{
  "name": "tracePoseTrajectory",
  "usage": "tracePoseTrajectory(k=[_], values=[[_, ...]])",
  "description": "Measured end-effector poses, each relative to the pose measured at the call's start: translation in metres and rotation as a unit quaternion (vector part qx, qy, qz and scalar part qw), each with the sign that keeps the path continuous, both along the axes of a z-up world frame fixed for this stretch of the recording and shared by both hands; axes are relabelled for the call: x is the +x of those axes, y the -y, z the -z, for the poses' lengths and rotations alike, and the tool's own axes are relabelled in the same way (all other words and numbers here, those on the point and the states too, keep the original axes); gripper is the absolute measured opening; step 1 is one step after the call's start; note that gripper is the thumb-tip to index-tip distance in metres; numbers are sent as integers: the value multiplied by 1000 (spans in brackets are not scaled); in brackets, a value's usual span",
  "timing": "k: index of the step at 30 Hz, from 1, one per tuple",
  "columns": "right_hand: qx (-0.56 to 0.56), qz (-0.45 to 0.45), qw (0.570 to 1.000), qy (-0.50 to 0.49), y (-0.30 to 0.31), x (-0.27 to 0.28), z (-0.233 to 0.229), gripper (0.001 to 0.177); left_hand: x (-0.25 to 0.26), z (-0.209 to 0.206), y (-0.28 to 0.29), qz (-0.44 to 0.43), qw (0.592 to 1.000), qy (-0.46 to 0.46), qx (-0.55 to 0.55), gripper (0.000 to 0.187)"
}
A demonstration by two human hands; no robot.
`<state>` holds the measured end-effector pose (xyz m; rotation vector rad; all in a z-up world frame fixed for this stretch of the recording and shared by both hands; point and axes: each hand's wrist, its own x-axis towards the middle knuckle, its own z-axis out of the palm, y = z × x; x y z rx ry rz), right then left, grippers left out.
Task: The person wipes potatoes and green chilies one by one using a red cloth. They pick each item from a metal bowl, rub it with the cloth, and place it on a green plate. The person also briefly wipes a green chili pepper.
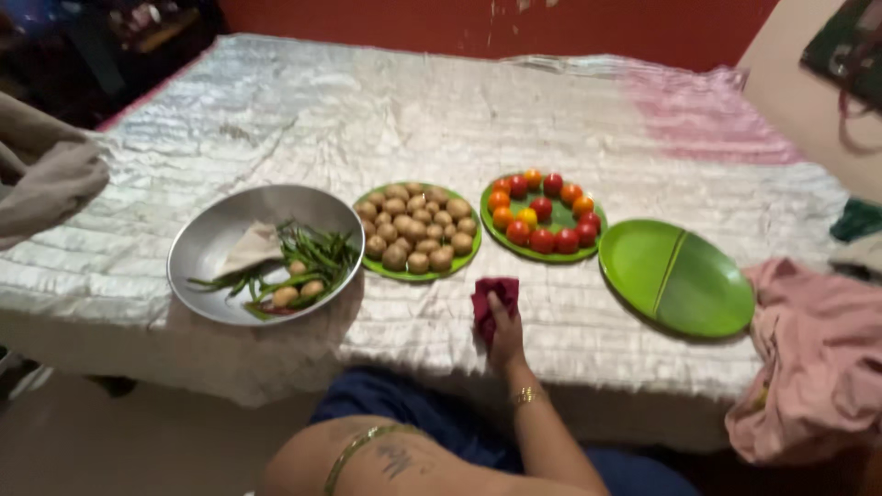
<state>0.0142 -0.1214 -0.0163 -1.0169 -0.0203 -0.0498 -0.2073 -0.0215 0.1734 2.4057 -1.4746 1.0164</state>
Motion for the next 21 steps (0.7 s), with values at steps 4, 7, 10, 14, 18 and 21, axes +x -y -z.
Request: tracePoseTrajectory(k=[4, 7, 10, 14, 18, 21], values=[[-4, 3, 999, -38, -2, -2, -10, 31, 9, -3, -19, -24, 1000, 2, 11, 16], [3, -3, 1000, 12, -2, -1, -4, 30, -11, 9, -32, -36, 999, -29, 29, 16], [-5, -1, 1000, -15, -1, 2, -6, 29, -5, 5, -52, -47, 997, -30, 49, 16], [-30, 3, 999, -12, -2, 0, -6, 29, 8, -9, -74, -75, 995, -10, 69, 17], [-41, -3, 999, -16, -5, 3, -6, 31, 22, -16, -105, -117, 988, 27, 96, 18], [-74, -4, 997, -8, -8, 7, -2, 32, 63, -13, -164, -233, 967, 82, 68, 18]])
